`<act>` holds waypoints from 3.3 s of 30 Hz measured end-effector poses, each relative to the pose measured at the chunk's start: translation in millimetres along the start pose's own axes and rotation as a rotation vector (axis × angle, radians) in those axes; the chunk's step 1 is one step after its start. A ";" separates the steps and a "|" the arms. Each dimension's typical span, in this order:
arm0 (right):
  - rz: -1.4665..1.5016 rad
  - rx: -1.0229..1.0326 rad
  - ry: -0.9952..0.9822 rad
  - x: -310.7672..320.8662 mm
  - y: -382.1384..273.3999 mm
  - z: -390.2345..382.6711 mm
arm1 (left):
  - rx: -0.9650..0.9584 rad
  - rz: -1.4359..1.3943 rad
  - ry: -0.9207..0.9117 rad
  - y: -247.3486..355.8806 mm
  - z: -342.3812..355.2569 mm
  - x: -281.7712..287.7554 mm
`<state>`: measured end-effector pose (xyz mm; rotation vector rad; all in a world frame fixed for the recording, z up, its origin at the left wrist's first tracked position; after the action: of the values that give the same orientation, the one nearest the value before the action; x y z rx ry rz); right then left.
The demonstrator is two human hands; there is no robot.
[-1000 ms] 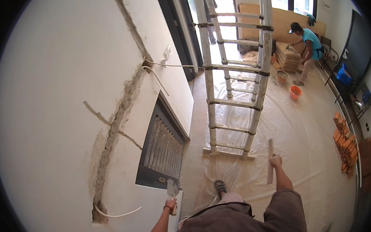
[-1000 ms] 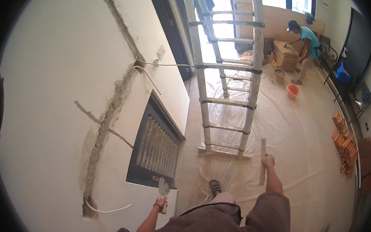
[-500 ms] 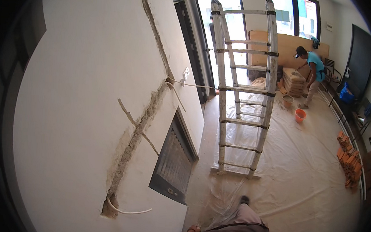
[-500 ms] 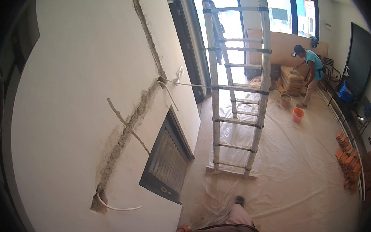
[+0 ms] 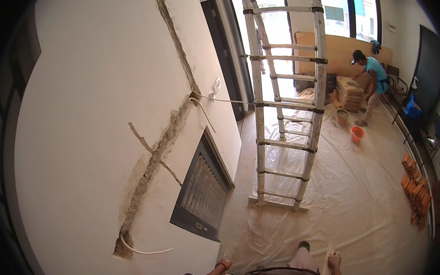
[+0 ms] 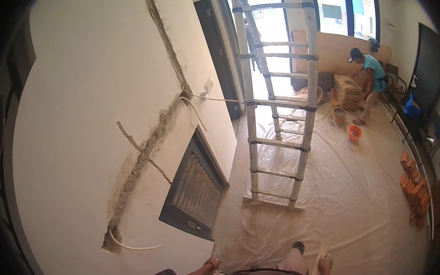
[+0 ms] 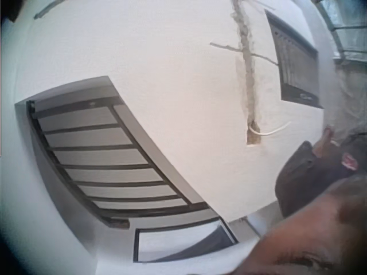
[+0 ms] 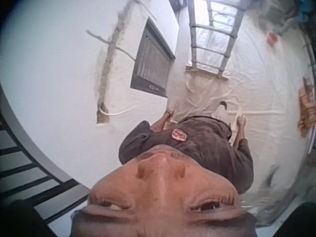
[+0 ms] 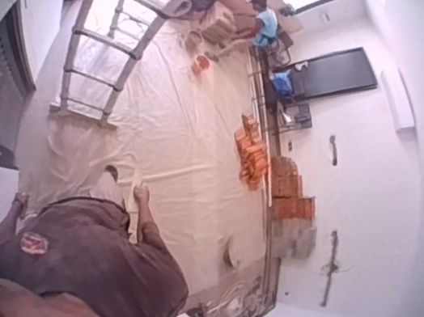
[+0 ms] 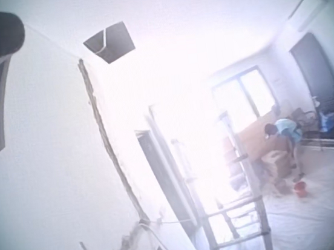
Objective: The person applies plaster to a long horizontal crack in a wall using a trowel and smooths it with a wooden float.
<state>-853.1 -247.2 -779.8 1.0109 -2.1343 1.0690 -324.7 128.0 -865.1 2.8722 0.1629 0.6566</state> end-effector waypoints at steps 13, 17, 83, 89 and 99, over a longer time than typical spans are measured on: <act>-0.646 0.149 -0.375 35.5 88.0 205.5 | -0.195 -0.823 -0.161 255.8 -56.8 -81.3; -0.321 0.321 -0.480 35.3 -93.8 183.7 | -0.241 -1.073 -0.177 332.7 -79.1 -101.2; 0.629 1.051 -2.063 41.9 -1233.3 -277.1 | -0.755 -0.449 1.278 766.9 -476.7 675.8; 0.737 1.145 -2.181 125.7 -1300.2 -386.1 | -0.750 -0.560 1.565 772.0 -579.9 753.0; 1.021 0.892 -2.026 47.5 -1224.3 -338.0 | -0.480 -0.340 1.399 744.1 -492.0 708.4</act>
<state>156.3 -477.3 -42.5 1.8909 -4.2501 1.9098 141.4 -413.9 21.8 1.4308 0.5408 2.0726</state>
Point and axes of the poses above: each hand's wrist, its own z-axis towards the middle knuckle, its own x-axis out of the back of the hand, y = z × x, the point moved 5 cm from there along z, towards the middle knuckle, and after that the axes turned 2 degrees about -y, right-handed, at the moved point
